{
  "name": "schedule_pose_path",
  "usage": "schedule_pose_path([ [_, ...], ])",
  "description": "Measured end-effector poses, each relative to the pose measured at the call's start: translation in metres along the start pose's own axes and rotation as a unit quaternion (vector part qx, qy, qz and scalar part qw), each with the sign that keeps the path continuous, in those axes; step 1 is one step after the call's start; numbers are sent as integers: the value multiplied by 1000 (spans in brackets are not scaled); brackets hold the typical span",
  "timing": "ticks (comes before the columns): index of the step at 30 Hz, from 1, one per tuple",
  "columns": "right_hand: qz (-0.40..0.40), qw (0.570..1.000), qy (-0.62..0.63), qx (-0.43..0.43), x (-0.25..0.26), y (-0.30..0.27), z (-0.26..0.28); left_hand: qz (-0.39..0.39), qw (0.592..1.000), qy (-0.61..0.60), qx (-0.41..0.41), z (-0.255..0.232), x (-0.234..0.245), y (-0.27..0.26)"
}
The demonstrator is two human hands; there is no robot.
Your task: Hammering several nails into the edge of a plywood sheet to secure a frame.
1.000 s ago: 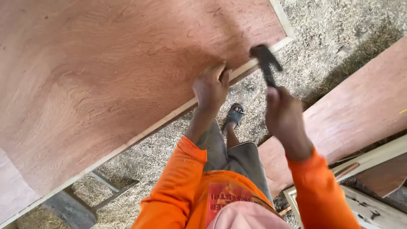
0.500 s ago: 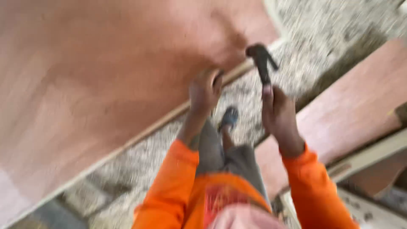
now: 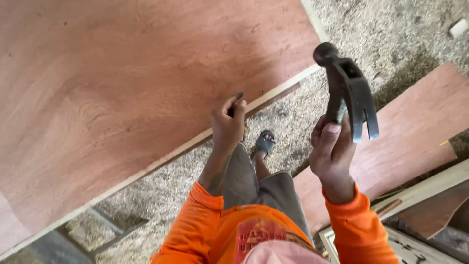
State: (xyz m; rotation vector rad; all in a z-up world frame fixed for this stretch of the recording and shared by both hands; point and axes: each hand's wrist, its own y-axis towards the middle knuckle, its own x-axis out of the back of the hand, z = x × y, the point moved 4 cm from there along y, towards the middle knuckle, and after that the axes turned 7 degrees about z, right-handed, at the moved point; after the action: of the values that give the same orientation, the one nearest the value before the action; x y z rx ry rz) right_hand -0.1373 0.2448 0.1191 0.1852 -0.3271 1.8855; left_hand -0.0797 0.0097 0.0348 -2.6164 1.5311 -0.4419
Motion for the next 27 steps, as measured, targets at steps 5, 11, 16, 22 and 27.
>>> schedule_pose_path([
  [5,78,985,-152,-11,-3,26,-19,93,937,-311,127,79,15,-43],
  [11,99,991,44,-75,-14,-14,45,98,916,-312,231,46,25,-68],
  [16,110,992,7,64,-33,-8,12,110,927,-267,237,64,26,-80],
  [22,188,973,-70,-116,-23,-14,34,122,905,-309,267,67,24,-81],
  [27,64,993,58,-74,-19,-21,-47,164,870,-391,252,83,15,-81],
])
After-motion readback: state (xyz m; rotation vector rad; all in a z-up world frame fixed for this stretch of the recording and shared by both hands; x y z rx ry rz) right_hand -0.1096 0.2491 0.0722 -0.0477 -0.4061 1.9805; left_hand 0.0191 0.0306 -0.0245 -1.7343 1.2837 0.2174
